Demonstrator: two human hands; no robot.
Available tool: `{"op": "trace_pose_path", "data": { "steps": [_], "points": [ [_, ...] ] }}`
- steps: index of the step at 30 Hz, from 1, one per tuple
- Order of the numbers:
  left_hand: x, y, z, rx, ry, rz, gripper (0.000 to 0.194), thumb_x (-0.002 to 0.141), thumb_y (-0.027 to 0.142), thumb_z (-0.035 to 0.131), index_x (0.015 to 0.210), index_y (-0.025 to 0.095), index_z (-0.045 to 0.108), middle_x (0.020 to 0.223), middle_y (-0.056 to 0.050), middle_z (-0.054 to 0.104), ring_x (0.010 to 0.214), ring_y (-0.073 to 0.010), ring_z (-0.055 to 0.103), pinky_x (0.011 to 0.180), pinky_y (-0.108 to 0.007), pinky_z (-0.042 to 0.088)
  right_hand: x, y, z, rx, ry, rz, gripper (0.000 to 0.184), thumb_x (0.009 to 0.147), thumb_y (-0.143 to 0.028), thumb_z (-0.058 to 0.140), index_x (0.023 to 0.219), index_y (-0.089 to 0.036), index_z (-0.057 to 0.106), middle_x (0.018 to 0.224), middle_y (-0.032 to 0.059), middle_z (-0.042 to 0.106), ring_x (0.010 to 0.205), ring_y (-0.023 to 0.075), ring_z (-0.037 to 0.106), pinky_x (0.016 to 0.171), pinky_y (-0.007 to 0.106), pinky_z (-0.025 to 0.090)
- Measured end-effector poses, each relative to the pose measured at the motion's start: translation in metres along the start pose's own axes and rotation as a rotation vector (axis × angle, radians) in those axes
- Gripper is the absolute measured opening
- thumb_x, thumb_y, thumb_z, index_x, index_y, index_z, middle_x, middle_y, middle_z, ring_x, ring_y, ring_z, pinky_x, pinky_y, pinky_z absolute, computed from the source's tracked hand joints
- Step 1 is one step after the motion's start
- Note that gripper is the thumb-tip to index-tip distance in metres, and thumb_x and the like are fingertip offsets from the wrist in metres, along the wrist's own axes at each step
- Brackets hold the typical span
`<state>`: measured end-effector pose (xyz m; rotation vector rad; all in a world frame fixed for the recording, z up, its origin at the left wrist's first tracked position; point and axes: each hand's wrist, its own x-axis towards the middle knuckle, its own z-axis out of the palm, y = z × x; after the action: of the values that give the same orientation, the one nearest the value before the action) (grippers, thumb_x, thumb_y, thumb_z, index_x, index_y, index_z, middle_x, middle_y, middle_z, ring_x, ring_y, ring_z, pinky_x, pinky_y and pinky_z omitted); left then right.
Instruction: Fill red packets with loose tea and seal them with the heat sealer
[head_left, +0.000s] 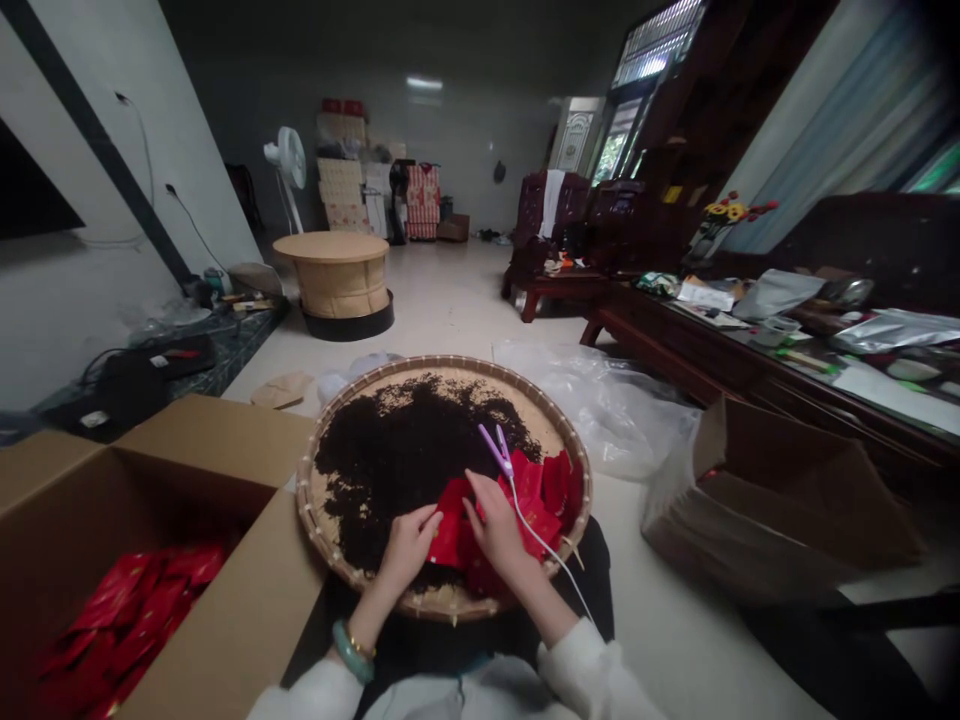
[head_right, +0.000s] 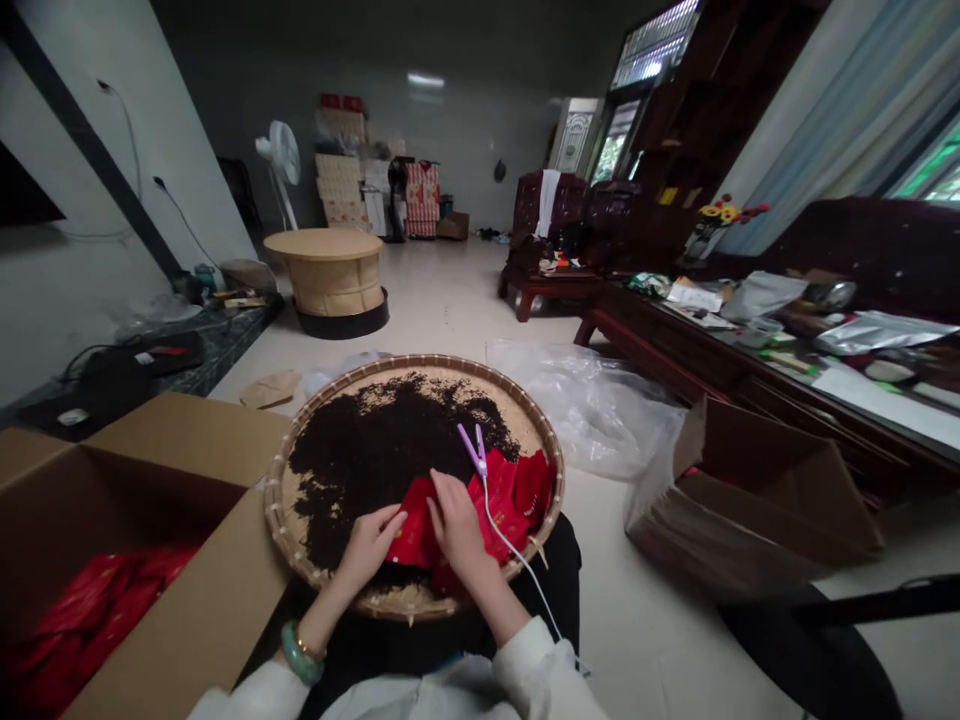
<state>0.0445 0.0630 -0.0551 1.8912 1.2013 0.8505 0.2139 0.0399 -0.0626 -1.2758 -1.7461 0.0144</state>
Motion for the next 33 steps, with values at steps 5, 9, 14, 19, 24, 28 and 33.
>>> {"op": "trace_pose_path", "data": {
  "steps": [5,9,14,19,24,28,33],
  "points": [
    [0.001,-0.013,0.002,-0.128,0.079,-0.115,0.039,0.083,0.04,0.046,0.094,0.015,0.073,0.092,-0.009,0.074,0.078,-0.0229,0.069,0.071,-0.03,0.054,0.006,0.009,0.018,-0.036,0.02,-0.099,0.049,0.092,-0.012,0.045,0.139,-0.024,0.044,0.119,0.0108,0.062,0.114,0.0231,0.056,0.093,0.043,0.052],
    [-0.001,-0.017,0.006,-0.187,0.09,-0.179,0.043,0.082,0.045,0.046,0.091,0.014,0.073,0.083,-0.01,0.074,0.073,-0.0221,0.068,0.068,-0.029,0.054,0.012,0.015,0.017,-0.029,-0.02,-0.165,0.048,0.092,-0.011,0.046,0.139,-0.024,0.044,0.119,0.0108,0.062,0.113,0.0214,0.057,0.092,0.041,0.053],
    [-0.011,-0.026,0.013,-0.182,0.054,-0.236,0.047,0.083,0.051,0.045,0.084,0.013,0.073,0.066,-0.007,0.069,0.063,-0.0188,0.064,0.061,-0.025,0.052,0.014,0.012,0.009,-0.005,-0.032,-0.199,0.036,0.092,-0.012,0.047,0.127,-0.019,0.053,0.115,0.0119,0.062,0.111,0.0202,0.057,0.09,0.037,0.053],
    [-0.018,-0.028,0.013,-0.2,-0.029,-0.238,0.04,0.084,0.042,0.046,0.093,0.014,0.072,0.075,-0.007,0.071,0.071,-0.0196,0.066,0.068,-0.025,0.052,0.009,0.001,0.003,-0.065,-0.072,-0.132,0.012,0.09,-0.023,0.053,0.084,-0.016,0.06,0.08,0.0084,0.056,0.074,0.0175,0.051,0.058,0.029,0.047],
    [-0.022,-0.027,0.013,-0.188,-0.214,-0.215,0.034,0.084,0.034,0.044,0.088,0.013,0.071,0.071,-0.005,0.068,0.065,-0.0167,0.062,0.063,-0.023,0.048,-0.012,-0.003,0.008,-0.013,-0.112,-0.254,0.011,0.089,-0.014,0.051,0.079,-0.015,0.056,0.08,0.007,0.061,0.071,0.0162,0.045,0.061,0.029,0.042],
    [-0.041,-0.036,0.025,-0.169,-0.302,-0.265,0.026,0.08,0.028,0.049,0.073,0.011,0.068,0.062,-0.003,0.062,0.06,-0.0149,0.055,0.058,-0.022,0.043,-0.04,-0.011,0.005,0.014,-0.182,-0.246,0.01,0.089,-0.013,0.049,0.082,-0.016,0.055,0.08,0.0062,0.064,0.074,0.0173,0.046,0.067,0.031,0.043],
    [-0.077,-0.036,0.047,-0.377,-0.402,-0.397,0.038,0.08,0.045,0.056,0.08,0.01,0.07,0.068,-0.005,0.065,0.067,-0.0176,0.059,0.064,-0.026,0.048,-0.074,-0.022,-0.013,0.034,-0.233,-0.225,0.007,0.088,-0.011,0.05,0.09,-0.016,0.054,0.082,0.0063,0.065,0.076,0.0178,0.05,0.074,0.034,0.046]
  ]
}}
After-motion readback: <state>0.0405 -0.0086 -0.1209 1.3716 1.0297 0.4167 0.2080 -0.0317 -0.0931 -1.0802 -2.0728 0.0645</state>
